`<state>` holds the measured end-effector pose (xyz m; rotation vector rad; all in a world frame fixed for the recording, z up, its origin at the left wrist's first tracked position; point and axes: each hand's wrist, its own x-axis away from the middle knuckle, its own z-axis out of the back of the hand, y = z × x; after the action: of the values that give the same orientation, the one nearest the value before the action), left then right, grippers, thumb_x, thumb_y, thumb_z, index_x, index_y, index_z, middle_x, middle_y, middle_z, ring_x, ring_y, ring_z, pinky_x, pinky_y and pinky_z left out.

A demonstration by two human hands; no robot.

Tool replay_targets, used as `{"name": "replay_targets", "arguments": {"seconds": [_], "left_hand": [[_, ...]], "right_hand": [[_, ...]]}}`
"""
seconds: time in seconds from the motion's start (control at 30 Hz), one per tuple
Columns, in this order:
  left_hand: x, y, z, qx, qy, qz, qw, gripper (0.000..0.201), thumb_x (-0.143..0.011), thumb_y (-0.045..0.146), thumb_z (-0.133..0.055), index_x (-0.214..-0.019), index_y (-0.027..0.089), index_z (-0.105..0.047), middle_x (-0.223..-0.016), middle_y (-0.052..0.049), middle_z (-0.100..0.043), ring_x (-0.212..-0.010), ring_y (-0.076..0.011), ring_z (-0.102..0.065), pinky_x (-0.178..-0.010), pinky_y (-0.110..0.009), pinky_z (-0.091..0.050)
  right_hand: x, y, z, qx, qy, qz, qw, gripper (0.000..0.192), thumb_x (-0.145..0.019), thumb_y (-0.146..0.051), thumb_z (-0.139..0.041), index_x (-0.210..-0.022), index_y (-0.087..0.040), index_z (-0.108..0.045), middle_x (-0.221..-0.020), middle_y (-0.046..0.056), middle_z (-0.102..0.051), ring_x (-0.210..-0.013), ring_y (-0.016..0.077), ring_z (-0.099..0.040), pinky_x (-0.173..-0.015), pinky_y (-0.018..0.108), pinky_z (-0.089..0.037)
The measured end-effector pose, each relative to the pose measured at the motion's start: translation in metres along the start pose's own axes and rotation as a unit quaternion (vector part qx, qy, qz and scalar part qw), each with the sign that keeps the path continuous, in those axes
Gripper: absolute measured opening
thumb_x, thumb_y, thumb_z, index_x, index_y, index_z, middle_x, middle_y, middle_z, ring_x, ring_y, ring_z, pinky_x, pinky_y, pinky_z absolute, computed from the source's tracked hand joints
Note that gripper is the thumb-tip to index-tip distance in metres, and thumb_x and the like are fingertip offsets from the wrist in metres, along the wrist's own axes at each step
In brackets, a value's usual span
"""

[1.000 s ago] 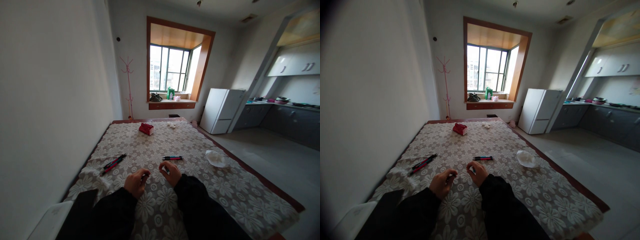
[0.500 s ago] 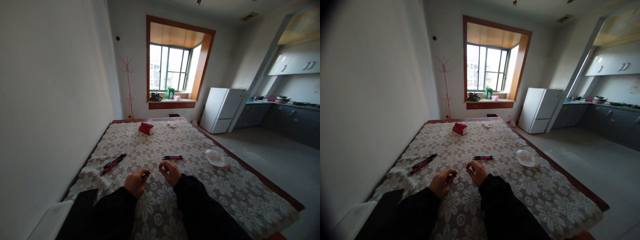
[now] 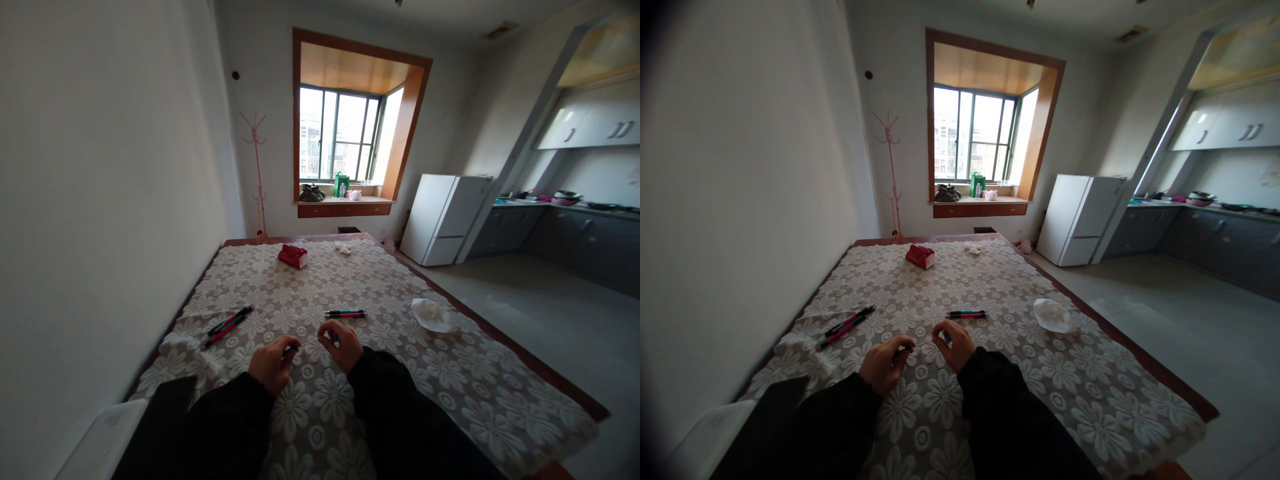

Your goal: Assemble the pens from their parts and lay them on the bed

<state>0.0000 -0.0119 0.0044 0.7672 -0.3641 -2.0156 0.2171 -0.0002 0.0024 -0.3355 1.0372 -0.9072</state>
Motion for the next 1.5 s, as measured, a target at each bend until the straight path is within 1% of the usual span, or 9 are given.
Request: {"name": "replay_targets", "arguments": {"seconds": [0.5, 0.6, 0.73, 0.87, 0.93, 1.1, 1.2, 1.33, 1.5], "left_hand": [[0.0, 0.001, 0.003, 0.009, -0.033, 0.012, 0.999, 0.024, -0.083, 0.015, -0.047, -0.1, 0.027, -0.058, -0.096, 0.001, -0.07, -0.084, -0.0141, -0.067, -0.071, -0.022, -0.05], [0.0, -0.001, 0.002, 0.004, -0.029, 0.009, 1.0, 0.023, -0.083, 0.015, -0.047, -0.099, 0.027, -0.059, -0.096, 0.001, -0.069, -0.084, -0.014, -0.067, -0.072, -0.022, -0.049], [0.0, -0.003, 0.0, 0.003, -0.024, 0.008, 1.0, 0.023, -0.083, 0.016, -0.047, -0.1, 0.027, -0.058, -0.097, 0.002, -0.069, -0.083, -0.0139, -0.066, -0.071, -0.022, -0.049], [0.0, -0.003, 0.0, 0.006, -0.024, 0.006, 1.0, 0.023, -0.083, 0.016, -0.046, -0.1, 0.027, -0.058, -0.097, 0.001, -0.069, -0.084, -0.0142, -0.067, -0.071, -0.022, -0.049], [0.001, -0.003, 0.001, 0.01, -0.021, 0.006, 1.0, 0.023, -0.083, 0.016, -0.046, -0.1, 0.026, -0.058, -0.096, 0.001, -0.07, -0.084, -0.0145, -0.067, -0.071, -0.022, -0.05], [0.001, -0.001, 0.001, 0.011, -0.019, 0.012, 1.0, 0.022, -0.083, 0.017, -0.047, -0.099, 0.026, -0.059, -0.094, 0.001, -0.071, -0.082, -0.0148, -0.067, -0.07, -0.023, -0.05], [0.0, 0.0, 0.002, 0.017, -0.021, 0.016, 1.0, 0.022, -0.082, 0.017, -0.047, -0.099, 0.026, -0.059, -0.094, 0.001, -0.071, -0.081, -0.0146, -0.067, -0.069, -0.023, -0.05], [-0.001, 0.0, 0.003, 0.016, -0.024, 0.023, 0.999, 0.022, -0.083, 0.018, -0.048, -0.099, 0.026, -0.059, -0.094, 0.0, -0.071, -0.081, -0.0146, -0.067, -0.069, -0.023, -0.05], [0.0, 0.0, 0.003, 0.014, -0.023, 0.019, 0.999, 0.022, -0.083, 0.017, -0.047, -0.1, 0.026, -0.059, -0.095, 0.0, -0.07, -0.083, -0.0147, -0.067, -0.07, -0.023, -0.049]], "right_hand": [[0.003, 0.005, -0.003, 0.004, -0.044, 0.02, 0.999, 0.006, -0.086, -0.022, -0.055, -0.085, -0.02, -0.061, -0.08, 0.003, -0.062, -0.073, 0.0158, -0.054, -0.067, 0.028, -0.044], [0.002, 0.003, -0.002, -0.006, -0.056, 0.034, 0.998, 0.009, -0.088, -0.022, -0.054, -0.085, -0.02, -0.062, -0.083, 0.004, -0.063, -0.077, 0.0168, -0.056, -0.071, 0.029, -0.045], [0.003, 0.002, -0.002, 0.001, -0.056, 0.019, 0.998, 0.006, -0.084, -0.021, -0.058, -0.089, -0.021, -0.061, -0.085, 0.003, -0.064, -0.075, 0.0161, -0.055, -0.07, 0.029, -0.044], [0.004, 0.002, -0.002, 0.004, -0.055, 0.002, 0.998, 0.028, -0.079, -0.019, -0.062, -0.105, -0.022, -0.055, -0.089, 0.001, -0.064, -0.069, 0.0148, -0.051, -0.069, 0.028, -0.044], [0.004, 0.001, -0.001, 0.01, -0.058, 0.0, 0.998, 0.033, -0.077, -0.019, -0.062, -0.108, -0.022, -0.052, -0.092, 0.002, -0.063, -0.072, 0.0153, -0.051, -0.07, 0.029, -0.044], [0.007, -0.004, 0.005, 0.046, -0.059, 0.009, 0.997, 0.028, -0.071, -0.011, -0.051, -0.098, -0.021, -0.049, -0.089, 0.003, -0.055, -0.081, 0.0184, -0.05, -0.076, 0.032, -0.042], [0.008, -0.006, 0.006, 0.047, -0.057, 0.019, 0.997, 0.021, -0.076, -0.011, -0.046, -0.095, -0.02, -0.046, -0.088, 0.004, -0.052, -0.083, 0.0187, -0.05, -0.077, 0.033, -0.041], [0.007, -0.002, 0.003, 0.058, -0.037, 0.016, 0.997, 0.007, -0.084, -0.017, -0.046, -0.091, -0.02, -0.044, -0.084, 0.004, -0.051, -0.079, 0.0184, -0.05, -0.074, 0.032, -0.041], [0.005, 0.008, 0.002, 0.078, -0.049, 0.031, 0.995, 0.007, -0.085, -0.02, -0.054, -0.086, -0.02, -0.048, -0.08, 0.003, -0.054, -0.077, 0.0188, -0.051, -0.071, 0.031, -0.042]]}}
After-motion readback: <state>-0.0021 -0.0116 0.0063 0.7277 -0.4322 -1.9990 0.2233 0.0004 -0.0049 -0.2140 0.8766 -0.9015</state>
